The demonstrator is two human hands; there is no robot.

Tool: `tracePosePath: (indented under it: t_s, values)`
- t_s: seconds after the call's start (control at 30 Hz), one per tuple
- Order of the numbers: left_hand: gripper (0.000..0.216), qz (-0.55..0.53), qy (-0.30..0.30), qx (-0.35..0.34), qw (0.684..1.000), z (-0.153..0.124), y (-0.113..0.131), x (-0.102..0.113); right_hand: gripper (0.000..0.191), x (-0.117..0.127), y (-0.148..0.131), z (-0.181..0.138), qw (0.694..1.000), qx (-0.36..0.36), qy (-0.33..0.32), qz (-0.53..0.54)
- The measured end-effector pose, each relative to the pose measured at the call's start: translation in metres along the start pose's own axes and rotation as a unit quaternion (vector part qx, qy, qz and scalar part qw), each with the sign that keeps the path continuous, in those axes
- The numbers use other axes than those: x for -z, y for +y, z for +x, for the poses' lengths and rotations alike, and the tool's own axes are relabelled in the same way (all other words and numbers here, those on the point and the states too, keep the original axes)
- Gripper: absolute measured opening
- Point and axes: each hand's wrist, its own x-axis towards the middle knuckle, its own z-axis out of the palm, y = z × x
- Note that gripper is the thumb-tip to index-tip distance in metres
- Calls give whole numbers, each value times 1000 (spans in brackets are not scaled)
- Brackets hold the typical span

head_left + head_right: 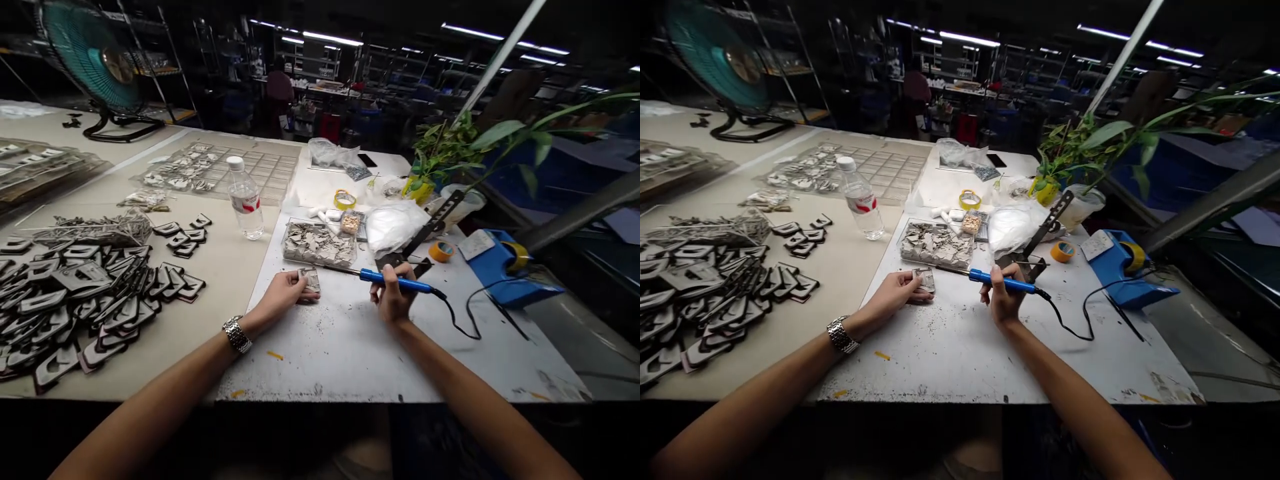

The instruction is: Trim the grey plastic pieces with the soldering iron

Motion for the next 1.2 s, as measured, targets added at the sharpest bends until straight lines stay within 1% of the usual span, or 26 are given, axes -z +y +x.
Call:
tracePosePath:
  t_s: [0.1, 0.2, 0.33, 0.47, 0.53, 0.57, 0.67, 0.8, 0.87, 1.0, 1.13, 1.2]
  values:
    - [28, -8, 11, 14, 1000, -1, 1, 1, 41, 5, 5, -5, 1000, 10, 7, 12]
    - [26, -19, 24, 6, 1000, -2, 0, 1, 36, 8, 6, -8, 999, 13, 9, 32]
    - [21, -36, 58, -14, 998, -1, -1, -1, 25, 9, 8, 0, 998, -30, 5, 47]
    - [22, -42, 73, -16, 996, -1, 0, -1, 39, 13, 8, 8, 992, -102, -41, 59]
    - [21, -45, 73, -14, 996, -2, 1, 0, 41, 13, 7, 9, 989, -125, -60, 60]
    - [21, -45, 72, -14, 996, -2, 1, 0, 39, 13, 6, 9, 988, -130, -66, 58]
    - [21, -44, 77, -17, 996, -2, 0, 2, 29, 11, 4, 8, 987, -127, -75, 59]
    - [24, -37, 85, -17, 996, -1, -2, 3, 18, 10, 3, 8, 986, -117, -80, 93]
    - [27, -31, 85, -16, 996, -1, -2, 4, 18, 10, 3, 9, 984, -120, -89, 100]
    - [28, -25, 83, -18, 996, -2, -1, 3, 31, 10, 4, 9, 984, -128, -93, 88]
    - [25, -19, 83, -12, 996, -2, -1, 2, 27, 10, 5, 11, 987, -110, -96, 74]
    - [25, -14, 89, -16, 996, -2, -1, 2, 28, 10, 6, 13, 986, -110, -101, 68]
